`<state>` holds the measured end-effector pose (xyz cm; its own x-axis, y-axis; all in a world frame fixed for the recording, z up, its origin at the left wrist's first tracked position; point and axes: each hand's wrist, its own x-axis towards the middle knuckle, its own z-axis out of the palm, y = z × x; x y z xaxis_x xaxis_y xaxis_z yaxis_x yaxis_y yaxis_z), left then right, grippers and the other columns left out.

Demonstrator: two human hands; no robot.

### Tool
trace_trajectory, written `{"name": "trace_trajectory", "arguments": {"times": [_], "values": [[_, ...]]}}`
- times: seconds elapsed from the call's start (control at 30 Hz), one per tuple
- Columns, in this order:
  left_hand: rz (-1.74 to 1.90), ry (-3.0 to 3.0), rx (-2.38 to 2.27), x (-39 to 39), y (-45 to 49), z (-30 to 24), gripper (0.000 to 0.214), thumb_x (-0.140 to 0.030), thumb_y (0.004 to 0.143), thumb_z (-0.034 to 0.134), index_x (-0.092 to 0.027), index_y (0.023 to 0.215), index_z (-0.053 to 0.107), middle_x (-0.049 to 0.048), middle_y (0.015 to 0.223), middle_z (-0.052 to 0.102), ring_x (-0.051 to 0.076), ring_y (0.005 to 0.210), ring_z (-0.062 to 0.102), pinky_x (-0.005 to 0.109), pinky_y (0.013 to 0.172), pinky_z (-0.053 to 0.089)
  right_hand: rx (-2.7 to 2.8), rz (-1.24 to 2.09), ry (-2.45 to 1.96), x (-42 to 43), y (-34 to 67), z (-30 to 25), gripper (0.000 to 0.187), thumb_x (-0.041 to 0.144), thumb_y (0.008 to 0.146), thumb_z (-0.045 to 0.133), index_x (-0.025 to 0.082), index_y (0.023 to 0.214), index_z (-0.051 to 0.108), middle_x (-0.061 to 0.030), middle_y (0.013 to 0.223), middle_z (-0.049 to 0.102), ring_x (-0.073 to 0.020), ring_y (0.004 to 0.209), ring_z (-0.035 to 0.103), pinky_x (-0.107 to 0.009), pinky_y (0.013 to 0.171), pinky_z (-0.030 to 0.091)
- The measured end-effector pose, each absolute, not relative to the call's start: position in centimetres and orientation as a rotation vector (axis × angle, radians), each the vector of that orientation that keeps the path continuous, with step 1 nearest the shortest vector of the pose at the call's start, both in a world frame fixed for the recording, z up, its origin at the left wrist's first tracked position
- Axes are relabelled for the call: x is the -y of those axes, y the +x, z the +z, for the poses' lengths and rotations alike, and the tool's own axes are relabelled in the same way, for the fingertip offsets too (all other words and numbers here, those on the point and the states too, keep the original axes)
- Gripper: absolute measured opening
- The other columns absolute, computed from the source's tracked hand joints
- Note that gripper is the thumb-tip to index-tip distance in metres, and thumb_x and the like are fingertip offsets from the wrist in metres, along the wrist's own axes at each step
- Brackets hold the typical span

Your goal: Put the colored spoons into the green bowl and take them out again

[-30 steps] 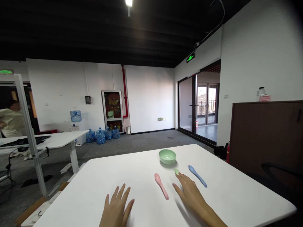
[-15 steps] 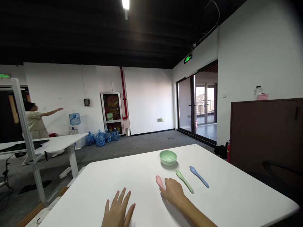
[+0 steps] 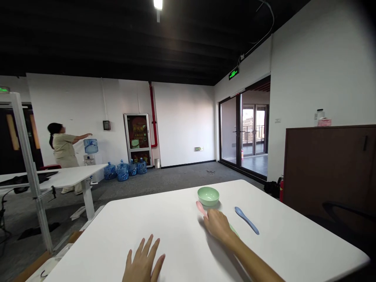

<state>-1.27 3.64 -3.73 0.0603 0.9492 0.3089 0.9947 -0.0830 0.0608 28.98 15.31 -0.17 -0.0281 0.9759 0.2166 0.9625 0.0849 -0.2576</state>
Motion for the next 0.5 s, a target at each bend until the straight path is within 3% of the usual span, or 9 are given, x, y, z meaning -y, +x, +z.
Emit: {"name": "trace_trajectory", "arguments": {"times": [0.23,0.5], "values": [[-0.354,-2.149,2.041,-3.6,-1.1,-3.2,0.053,-0.041,0.1,0.04,-0.033,0.151,0.054,0.0056,0.162,0.05,0.036,0.152,0.044,0.064,0.118,0.042,1.905,0.052,-2.076,-20.5,31.2,5.1,0.036,0.037,0.103,0.048,0.016,0.107,0.076,-0.0185,0.117,0.076,-0.0288,0.108,0.072,-0.031,0.083,0.046],[-0.393,-2.141,2.041,-4.3,-2.4,-4.5,0.053,-0.041,0.101,0.039,-0.034,0.152,0.053,0.0046,0.162,0.051,0.035,0.152,0.044,0.064,0.119,0.04,1.849,0.101,-2.133,-24.5,31.0,4.8,0.054,0.054,0.103,0.047,0.01,0.116,0.074,-0.0229,0.119,0.075,-0.0298,0.111,0.072,-0.033,0.082,0.049]]}}
